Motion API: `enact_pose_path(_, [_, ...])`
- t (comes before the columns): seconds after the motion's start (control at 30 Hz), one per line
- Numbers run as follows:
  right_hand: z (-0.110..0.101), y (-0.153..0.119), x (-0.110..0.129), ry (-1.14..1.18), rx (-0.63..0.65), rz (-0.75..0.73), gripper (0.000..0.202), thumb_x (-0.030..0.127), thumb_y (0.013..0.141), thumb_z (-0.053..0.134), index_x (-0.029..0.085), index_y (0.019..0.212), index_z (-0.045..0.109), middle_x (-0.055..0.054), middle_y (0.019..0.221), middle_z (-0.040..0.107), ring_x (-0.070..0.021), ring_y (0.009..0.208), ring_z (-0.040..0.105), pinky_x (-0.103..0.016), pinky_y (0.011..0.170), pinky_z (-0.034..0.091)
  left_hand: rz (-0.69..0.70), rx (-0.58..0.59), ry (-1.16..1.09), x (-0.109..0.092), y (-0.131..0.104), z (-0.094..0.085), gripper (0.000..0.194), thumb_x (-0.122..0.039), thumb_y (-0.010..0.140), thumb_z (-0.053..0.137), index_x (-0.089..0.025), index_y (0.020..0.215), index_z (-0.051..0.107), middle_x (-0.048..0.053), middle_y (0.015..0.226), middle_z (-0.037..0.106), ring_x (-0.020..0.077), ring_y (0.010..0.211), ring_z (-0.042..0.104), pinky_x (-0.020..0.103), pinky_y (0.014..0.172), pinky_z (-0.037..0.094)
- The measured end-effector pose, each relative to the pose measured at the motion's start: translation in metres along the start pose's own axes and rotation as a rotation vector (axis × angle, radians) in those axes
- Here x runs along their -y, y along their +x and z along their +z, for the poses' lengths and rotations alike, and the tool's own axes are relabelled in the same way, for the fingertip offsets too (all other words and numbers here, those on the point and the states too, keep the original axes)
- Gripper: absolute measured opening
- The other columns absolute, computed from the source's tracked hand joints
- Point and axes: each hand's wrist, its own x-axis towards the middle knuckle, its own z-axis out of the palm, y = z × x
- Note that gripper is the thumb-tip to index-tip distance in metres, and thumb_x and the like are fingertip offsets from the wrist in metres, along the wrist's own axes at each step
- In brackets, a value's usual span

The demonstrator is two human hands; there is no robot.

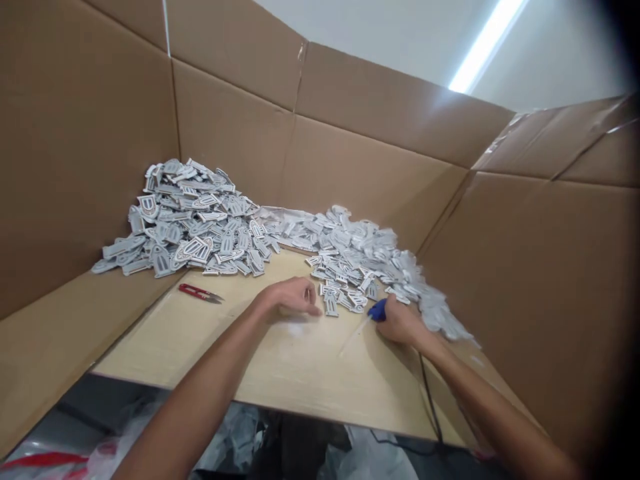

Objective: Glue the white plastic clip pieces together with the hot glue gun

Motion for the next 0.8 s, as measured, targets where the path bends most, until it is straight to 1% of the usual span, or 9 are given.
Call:
enact_pose_path(0.1, [0.001, -0.002, 0.001, 0.031, -0.115, 0.066, 0.053, 0.017, 0.075, 0.063, 0.007, 0.126, 0.051, -0.022, 0.098, 0.072, -0.0298, 0.083, 0.07, -0.03, 0.06, 0.037, -0.015, 0.259, 0.014, 0.004, -0.009, -0.01, 0.084, -0.044, 0.036, 0.097, -0.022, 0.111, 0.065, -0.003, 0.085, 0.062, 0.0153, 0.068, 0.055, 0.025, 0.061, 0.04])
enact_pose_path(0.13, [0.0, -0.004, 0.002, 0.029, -0.19, 0.084, 0.05, 0.017, 0.076, 0.062, 0.006, 0.124, 0.05, -0.022, 0.099, 0.071, -0.0298, 0.082, 0.069, -0.031, 0.06, 0.035, -0.017, 0.293, 0.018, 0.006, -0.011, -0.011, 0.093, -0.044, 0.032, 0.098, -0.023, 0.115, 0.062, -0.003, 0.088, 0.061, 0.0147, 0.069, 0.055, 0.025, 0.061, 0.04])
enact_pose_path(0.2, [-0.004, -0.011, 0.005, 0.064, -0.346, 0.104, 0.041, 0.018, 0.081, 0.059, 0.007, 0.119, 0.051, -0.023, 0.1, 0.07, -0.0289, 0.08, 0.067, -0.031, 0.062, 0.034, -0.023, 0.3, 0.04, 0.01, -0.011, -0.009, 0.095, -0.041, 0.029, 0.099, -0.024, 0.114, 0.059, -0.004, 0.091, 0.06, 0.0138, 0.068, 0.053, 0.025, 0.061, 0.04])
enact_pose_path(0.3, [-0.013, -0.02, 0.019, 0.26, -0.438, 0.014, 0.022, 0.021, 0.086, 0.054, 0.014, 0.107, 0.056, -0.016, 0.094, 0.07, -0.0246, 0.077, 0.064, -0.03, 0.064, 0.034, -0.032, 0.251, 0.075, 0.016, -0.007, -0.003, 0.086, -0.035, 0.029, 0.098, -0.022, 0.105, 0.059, -0.005, 0.087, 0.058, 0.0125, 0.067, 0.05, 0.025, 0.059, 0.039])
enact_pose_path(0.4, [-0.02, -0.014, 0.043, 0.461, -0.33, -0.173, 0.008, 0.025, 0.086, 0.057, 0.02, 0.091, 0.059, -0.007, 0.084, 0.069, -0.0201, 0.071, 0.06, -0.027, 0.063, 0.035, -0.014, 0.194, 0.058, 0.02, -0.001, 0.001, 0.069, -0.032, 0.034, 0.096, -0.02, 0.092, 0.06, -0.006, 0.08, 0.056, 0.0117, 0.066, 0.048, 0.024, 0.06, 0.038])
enact_pose_path(0.5, [-0.018, 0.0, 0.07, 0.494, -0.175, -0.287, 0.011, 0.031, 0.083, 0.063, 0.021, 0.081, 0.06, -0.005, 0.08, 0.069, -0.0194, 0.072, 0.061, -0.026, 0.063, 0.037, -0.007, 0.148, -0.006, 0.021, 0.003, 0.005, 0.054, -0.031, 0.041, 0.093, -0.018, 0.084, 0.063, -0.005, 0.073, 0.056, 0.0118, 0.065, 0.048, 0.025, 0.06, 0.039])
enact_pose_path(0.57, [-0.014, 0.009, 0.086, 0.444, -0.106, -0.282, 0.014, 0.035, 0.08, 0.068, 0.021, 0.081, 0.064, -0.005, 0.081, 0.071, -0.0204, 0.072, 0.063, -0.026, 0.062, 0.036, 0.013, 0.118, -0.046, 0.02, 0.005, 0.008, 0.047, -0.029, 0.046, 0.091, -0.017, 0.083, 0.066, -0.004, 0.071, 0.058, 0.0121, 0.064, 0.05, 0.025, 0.06, 0.039])
enact_pose_path(0.67, [-0.009, 0.015, 0.103, 0.394, -0.081, -0.194, 0.017, 0.033, 0.075, 0.072, 0.022, 0.088, 0.068, -0.009, 0.086, 0.074, -0.0235, 0.076, 0.066, -0.027, 0.06, 0.035, 0.062, 0.065, -0.117, 0.018, 0.009, 0.016, 0.034, -0.024, 0.052, 0.087, -0.015, 0.08, 0.069, -0.002, 0.07, 0.062, 0.0126, 0.064, 0.053, 0.025, 0.06, 0.038])
enact_pose_path(0.8, [-0.001, 0.021, 0.104, 0.534, -0.095, -0.249, 0.011, 0.022, 0.071, 0.07, 0.021, 0.08, 0.064, -0.007, 0.083, 0.073, -0.0213, 0.075, 0.065, -0.026, 0.062, 0.037, 0.062, -0.002, -0.341, 0.016, 0.014, 0.028, 0.023, -0.024, 0.058, 0.083, -0.013, 0.074, 0.07, 0.002, 0.07, 0.066, 0.0146, 0.066, 0.058, 0.026, 0.064, 0.043])
